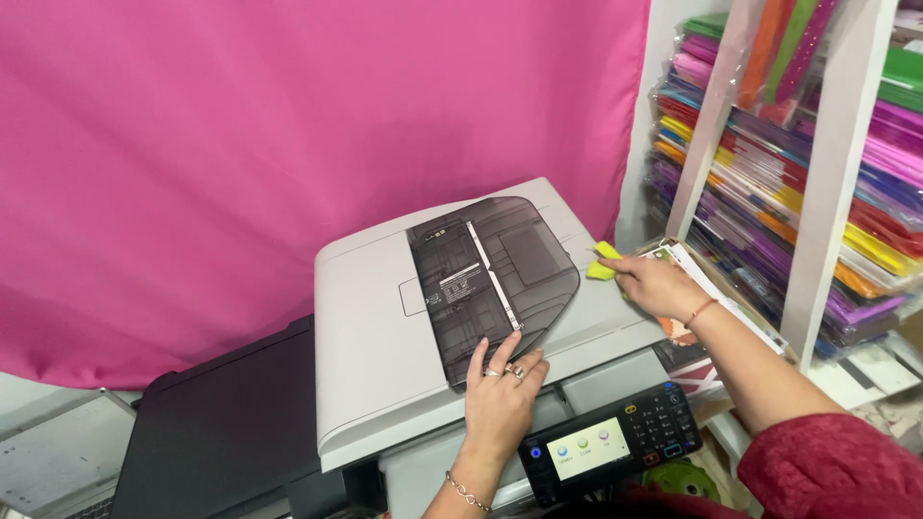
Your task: Loading paper into a printer, wiping down the exterior and scanner glass with a sponge, and checking a notebook ledger.
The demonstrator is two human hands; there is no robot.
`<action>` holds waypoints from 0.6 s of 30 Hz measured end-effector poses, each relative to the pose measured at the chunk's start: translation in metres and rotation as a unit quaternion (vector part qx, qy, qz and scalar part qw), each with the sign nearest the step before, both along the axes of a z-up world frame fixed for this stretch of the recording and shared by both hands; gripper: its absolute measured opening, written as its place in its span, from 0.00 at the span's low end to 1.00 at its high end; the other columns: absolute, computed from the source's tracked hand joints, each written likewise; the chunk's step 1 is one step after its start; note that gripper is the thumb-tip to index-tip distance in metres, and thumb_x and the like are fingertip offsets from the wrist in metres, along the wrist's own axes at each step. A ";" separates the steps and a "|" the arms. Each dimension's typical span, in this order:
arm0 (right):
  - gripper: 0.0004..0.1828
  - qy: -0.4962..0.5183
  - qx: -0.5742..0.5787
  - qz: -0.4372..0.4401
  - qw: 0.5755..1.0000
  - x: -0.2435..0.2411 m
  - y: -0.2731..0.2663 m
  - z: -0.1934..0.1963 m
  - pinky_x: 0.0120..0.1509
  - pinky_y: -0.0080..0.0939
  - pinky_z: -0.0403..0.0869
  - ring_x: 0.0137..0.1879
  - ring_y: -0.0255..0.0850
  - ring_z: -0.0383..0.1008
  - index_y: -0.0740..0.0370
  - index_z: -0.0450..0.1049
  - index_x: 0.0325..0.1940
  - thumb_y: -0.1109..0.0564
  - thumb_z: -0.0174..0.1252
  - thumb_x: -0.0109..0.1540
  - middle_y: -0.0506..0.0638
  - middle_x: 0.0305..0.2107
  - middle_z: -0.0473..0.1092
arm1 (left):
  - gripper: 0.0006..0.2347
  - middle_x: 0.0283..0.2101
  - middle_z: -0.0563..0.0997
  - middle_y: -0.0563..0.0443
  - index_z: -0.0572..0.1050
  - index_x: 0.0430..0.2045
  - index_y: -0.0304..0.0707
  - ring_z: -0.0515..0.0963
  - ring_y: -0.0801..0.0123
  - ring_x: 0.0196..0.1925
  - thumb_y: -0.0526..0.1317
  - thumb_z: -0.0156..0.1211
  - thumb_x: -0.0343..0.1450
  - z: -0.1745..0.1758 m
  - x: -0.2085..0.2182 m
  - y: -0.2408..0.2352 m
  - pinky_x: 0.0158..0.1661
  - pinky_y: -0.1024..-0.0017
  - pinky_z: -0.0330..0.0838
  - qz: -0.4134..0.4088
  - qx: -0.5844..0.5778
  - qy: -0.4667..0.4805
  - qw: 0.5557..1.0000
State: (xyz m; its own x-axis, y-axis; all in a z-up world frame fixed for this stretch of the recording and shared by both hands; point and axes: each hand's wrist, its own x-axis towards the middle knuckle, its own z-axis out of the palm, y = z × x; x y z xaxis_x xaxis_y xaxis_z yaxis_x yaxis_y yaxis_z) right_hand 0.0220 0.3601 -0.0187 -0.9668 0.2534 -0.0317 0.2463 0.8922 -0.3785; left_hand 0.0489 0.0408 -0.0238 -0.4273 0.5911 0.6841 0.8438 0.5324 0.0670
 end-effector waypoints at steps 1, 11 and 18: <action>0.26 0.000 -0.001 -0.004 1.000 0.018 -0.007 -0.004 0.39 0.39 0.77 0.28 0.40 0.77 0.38 0.73 0.66 0.55 0.47 0.64 0.45 0.42 0.81 | 0.08 0.49 0.83 0.64 0.80 0.38 0.47 0.70 0.65 0.66 0.39 0.56 0.70 0.001 0.000 -0.001 0.67 0.51 0.51 -0.004 -0.001 0.000 1.000; 0.23 0.203 0.142 0.179 0.952 0.110 -0.129 -0.011 0.70 0.59 0.62 0.67 0.54 0.67 0.53 0.74 0.59 0.55 0.53 0.58 0.49 0.62 0.68 | 0.10 0.47 0.84 0.55 0.79 0.41 0.40 0.79 0.63 0.55 0.31 0.59 0.67 0.036 0.016 -0.008 0.66 0.56 0.60 -0.062 0.175 -0.096 0.978; 0.25 0.154 0.114 0.219 0.957 0.124 -0.082 -0.019 0.78 0.64 0.51 0.75 0.46 0.56 0.36 0.74 0.63 0.56 0.46 0.64 0.39 0.69 0.62 | 0.08 0.45 0.85 0.56 0.82 0.41 0.47 0.84 0.64 0.50 0.37 0.56 0.72 0.017 0.007 -0.015 0.64 0.56 0.64 -0.029 0.246 0.030 0.968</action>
